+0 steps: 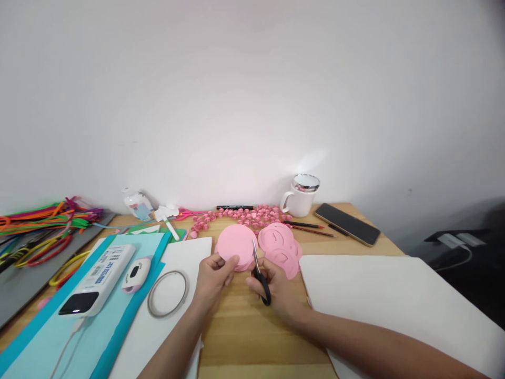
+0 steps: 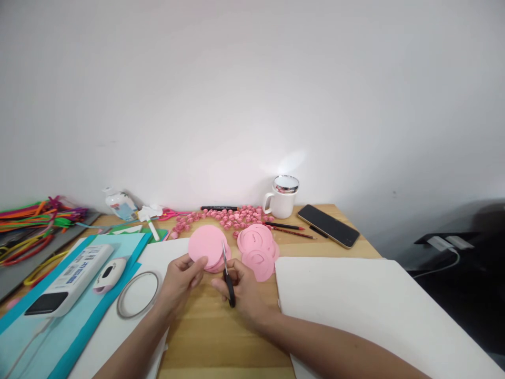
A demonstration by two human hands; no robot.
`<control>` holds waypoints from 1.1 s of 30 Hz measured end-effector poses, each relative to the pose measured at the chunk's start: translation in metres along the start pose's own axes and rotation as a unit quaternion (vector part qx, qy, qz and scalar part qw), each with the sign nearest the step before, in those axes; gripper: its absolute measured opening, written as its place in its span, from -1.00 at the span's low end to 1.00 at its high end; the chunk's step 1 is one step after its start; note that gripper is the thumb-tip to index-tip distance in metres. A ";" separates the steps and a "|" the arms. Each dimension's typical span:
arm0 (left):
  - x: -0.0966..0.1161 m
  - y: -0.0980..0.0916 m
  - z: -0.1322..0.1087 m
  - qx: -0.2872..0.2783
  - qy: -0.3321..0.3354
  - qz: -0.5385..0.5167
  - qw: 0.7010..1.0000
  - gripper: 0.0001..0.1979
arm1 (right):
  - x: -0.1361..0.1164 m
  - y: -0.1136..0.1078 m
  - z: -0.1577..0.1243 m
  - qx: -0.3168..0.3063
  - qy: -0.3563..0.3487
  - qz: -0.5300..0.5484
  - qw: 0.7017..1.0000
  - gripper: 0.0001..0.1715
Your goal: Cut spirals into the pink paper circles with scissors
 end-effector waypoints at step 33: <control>-0.001 0.001 -0.001 -0.006 -0.015 0.028 0.999 -0.70 | 0.001 -0.001 0.001 -0.011 -0.021 0.052 0.998 -0.61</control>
Point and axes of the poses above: each hand's wrist, its own z-axis towards the middle knuckle, its own y-axis out of the palm, x = y × z, the point moved 1 cm from there along z, towards the middle knuckle, and after that the axes turned 2 degrees about y, right-handed, at the moved point
